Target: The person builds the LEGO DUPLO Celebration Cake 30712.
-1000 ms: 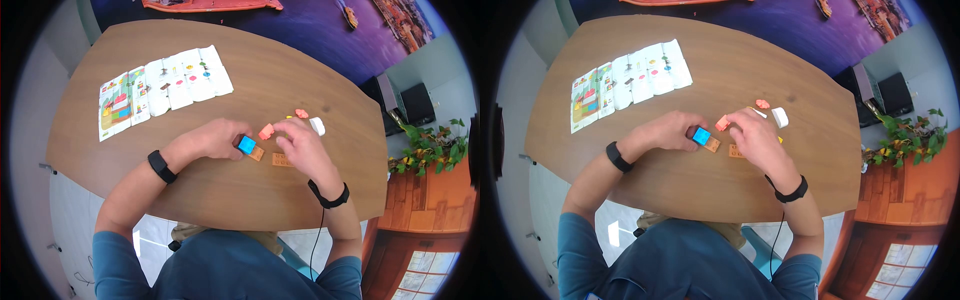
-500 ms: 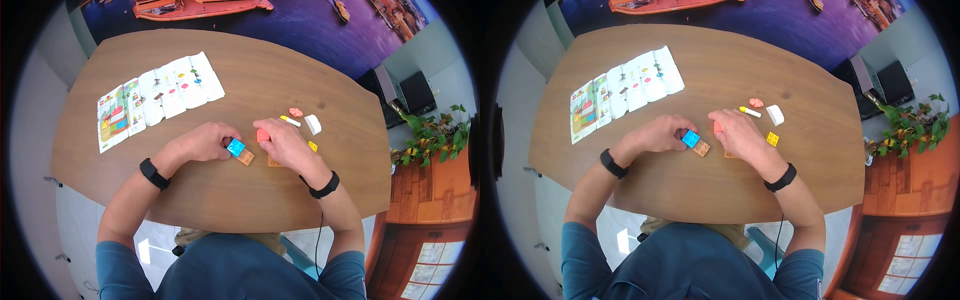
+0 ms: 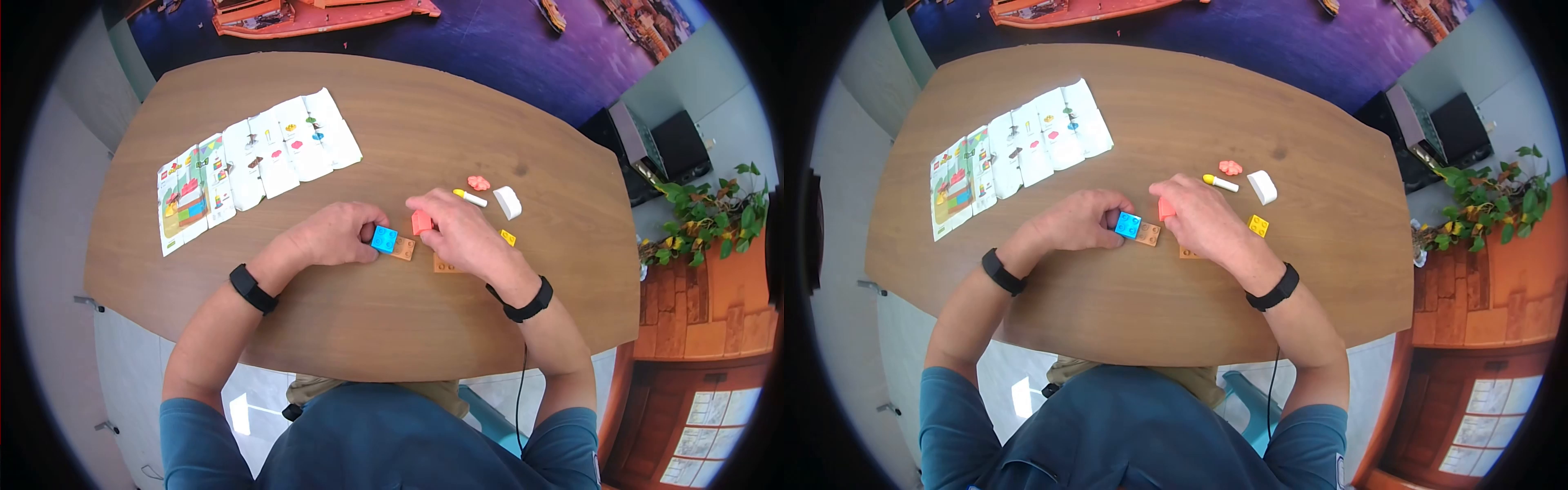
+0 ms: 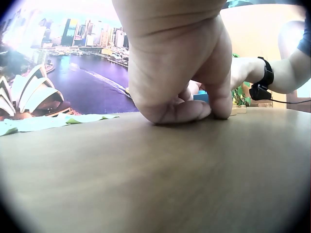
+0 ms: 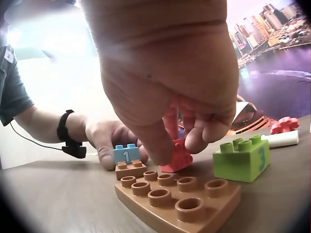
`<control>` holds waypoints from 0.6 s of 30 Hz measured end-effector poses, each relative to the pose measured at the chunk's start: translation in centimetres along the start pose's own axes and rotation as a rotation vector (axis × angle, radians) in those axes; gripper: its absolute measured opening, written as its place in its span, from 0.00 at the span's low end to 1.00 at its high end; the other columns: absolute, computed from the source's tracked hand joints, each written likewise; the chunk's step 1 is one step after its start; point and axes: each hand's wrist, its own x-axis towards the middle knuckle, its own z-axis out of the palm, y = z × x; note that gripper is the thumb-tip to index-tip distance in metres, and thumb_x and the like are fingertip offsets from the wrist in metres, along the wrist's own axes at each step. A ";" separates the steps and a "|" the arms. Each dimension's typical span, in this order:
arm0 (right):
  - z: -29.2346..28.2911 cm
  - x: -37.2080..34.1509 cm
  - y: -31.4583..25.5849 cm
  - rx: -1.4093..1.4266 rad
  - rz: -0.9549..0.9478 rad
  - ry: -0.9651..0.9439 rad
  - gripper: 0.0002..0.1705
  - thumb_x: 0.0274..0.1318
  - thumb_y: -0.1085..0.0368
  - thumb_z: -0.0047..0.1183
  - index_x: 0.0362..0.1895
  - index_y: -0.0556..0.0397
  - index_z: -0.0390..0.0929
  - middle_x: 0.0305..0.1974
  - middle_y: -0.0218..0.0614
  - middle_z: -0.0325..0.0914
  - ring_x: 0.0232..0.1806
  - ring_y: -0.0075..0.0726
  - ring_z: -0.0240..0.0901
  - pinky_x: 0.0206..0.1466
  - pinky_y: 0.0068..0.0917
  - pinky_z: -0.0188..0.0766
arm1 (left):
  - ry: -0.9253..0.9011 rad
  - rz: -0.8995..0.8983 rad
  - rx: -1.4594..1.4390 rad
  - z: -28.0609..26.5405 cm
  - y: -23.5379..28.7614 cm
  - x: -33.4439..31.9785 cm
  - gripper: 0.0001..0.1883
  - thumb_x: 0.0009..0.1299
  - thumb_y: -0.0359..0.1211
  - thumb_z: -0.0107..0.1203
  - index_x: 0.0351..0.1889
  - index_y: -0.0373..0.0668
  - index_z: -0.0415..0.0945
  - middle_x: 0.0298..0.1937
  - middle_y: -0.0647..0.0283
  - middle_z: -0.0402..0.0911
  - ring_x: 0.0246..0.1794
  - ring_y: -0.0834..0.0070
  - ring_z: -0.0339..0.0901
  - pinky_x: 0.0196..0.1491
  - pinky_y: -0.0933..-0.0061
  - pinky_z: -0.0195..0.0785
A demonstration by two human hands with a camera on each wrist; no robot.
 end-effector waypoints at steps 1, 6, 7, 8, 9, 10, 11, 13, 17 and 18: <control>-0.1 -0.1 -0.1 -0.002 -0.003 -0.001 0.24 0.63 0.75 0.61 0.64 0.54 0.78 0.56 0.40 0.78 0.54 0.47 0.81 0.57 0.41 0.79 | 0.004 0.000 -0.001 0.1 -0.1 0.1 0.20 0.63 0.33 0.71 0.53 0.40 0.83 0.40 0.60 0.86 0.42 0.64 0.84 0.48 0.63 0.79; -1.5 -0.1 -0.8 0.233 0.129 -0.041 0.25 0.64 0.77 0.59 0.66 0.57 0.77 0.53 0.36 0.77 0.47 0.33 0.81 0.52 0.33 0.79 | 0.014 0.001 0.028 0.1 -0.1 0.0 0.22 0.62 0.34 0.71 0.54 0.41 0.83 0.41 0.59 0.86 0.44 0.62 0.85 0.49 0.61 0.79; -1.5 -0.1 -0.7 0.231 0.128 -0.043 0.25 0.64 0.77 0.59 0.66 0.57 0.77 0.53 0.36 0.77 0.47 0.33 0.81 0.52 0.33 0.79 | 0.017 0.001 0.026 0.0 0.0 0.0 0.22 0.62 0.34 0.71 0.54 0.41 0.83 0.41 0.59 0.86 0.44 0.62 0.85 0.49 0.61 0.79; -1.4 -0.1 -0.6 0.279 0.131 -0.044 0.25 0.63 0.78 0.60 0.65 0.57 0.77 0.52 0.36 0.77 0.45 0.32 0.81 0.50 0.33 0.78 | 0.008 -0.006 0.027 0.0 0.2 0.0 0.22 0.62 0.34 0.72 0.54 0.40 0.83 0.41 0.59 0.86 0.44 0.62 0.85 0.49 0.61 0.79; -1.4 -0.1 -0.6 0.326 0.135 -0.046 0.26 0.62 0.78 0.60 0.65 0.56 0.78 0.52 0.36 0.77 0.43 0.32 0.80 0.49 0.34 0.78 | -0.001 -0.012 0.027 -0.1 0.2 0.1 0.22 0.62 0.34 0.72 0.54 0.40 0.83 0.41 0.59 0.86 0.44 0.61 0.85 0.49 0.60 0.78; -1.4 -0.2 -0.7 0.324 0.133 -0.050 0.26 0.62 0.78 0.60 0.65 0.56 0.78 0.52 0.36 0.77 0.43 0.32 0.80 0.49 0.34 0.78 | 0.003 -0.013 0.024 -0.1 0.3 0.1 0.22 0.62 0.34 0.72 0.54 0.40 0.83 0.41 0.59 0.86 0.44 0.61 0.85 0.49 0.60 0.78; -1.6 -0.2 -1.0 0.342 0.155 -0.061 0.25 0.62 0.79 0.60 0.64 0.57 0.78 0.51 0.37 0.77 0.43 0.33 0.80 0.49 0.34 0.78 | -0.004 -0.020 0.012 -0.1 0.2 0.0 0.21 0.62 0.34 0.72 0.53 0.41 0.83 0.41 0.59 0.86 0.44 0.61 0.85 0.49 0.60 0.78; -1.5 -0.2 -0.9 0.359 0.175 -0.075 0.25 0.61 0.80 0.59 0.63 0.57 0.78 0.50 0.37 0.76 0.43 0.34 0.80 0.49 0.34 0.78 | -0.008 -0.029 -0.002 -0.2 0.3 0.0 0.21 0.62 0.34 0.72 0.53 0.41 0.83 0.41 0.59 0.86 0.44 0.61 0.85 0.49 0.60 0.78; -0.5 -0.1 0.0 0.032 0.020 -0.056 0.25 0.59 0.80 0.59 0.61 0.57 0.79 0.53 0.41 0.77 0.49 0.46 0.81 0.53 0.39 0.79 | -0.015 -0.034 0.012 -0.1 0.4 0.0 0.21 0.62 0.35 0.72 0.53 0.41 0.83 0.41 0.59 0.86 0.45 0.61 0.85 0.49 0.60 0.78; -0.3 0.0 -0.1 -0.055 0.015 -0.060 0.26 0.58 0.80 0.59 0.62 0.56 0.80 0.54 0.43 0.77 0.52 0.50 0.81 0.54 0.42 0.79 | -0.013 -0.032 0.012 0.0 0.3 0.1 0.21 0.62 0.35 0.72 0.53 0.41 0.83 0.41 0.59 0.86 0.45 0.60 0.85 0.49 0.60 0.78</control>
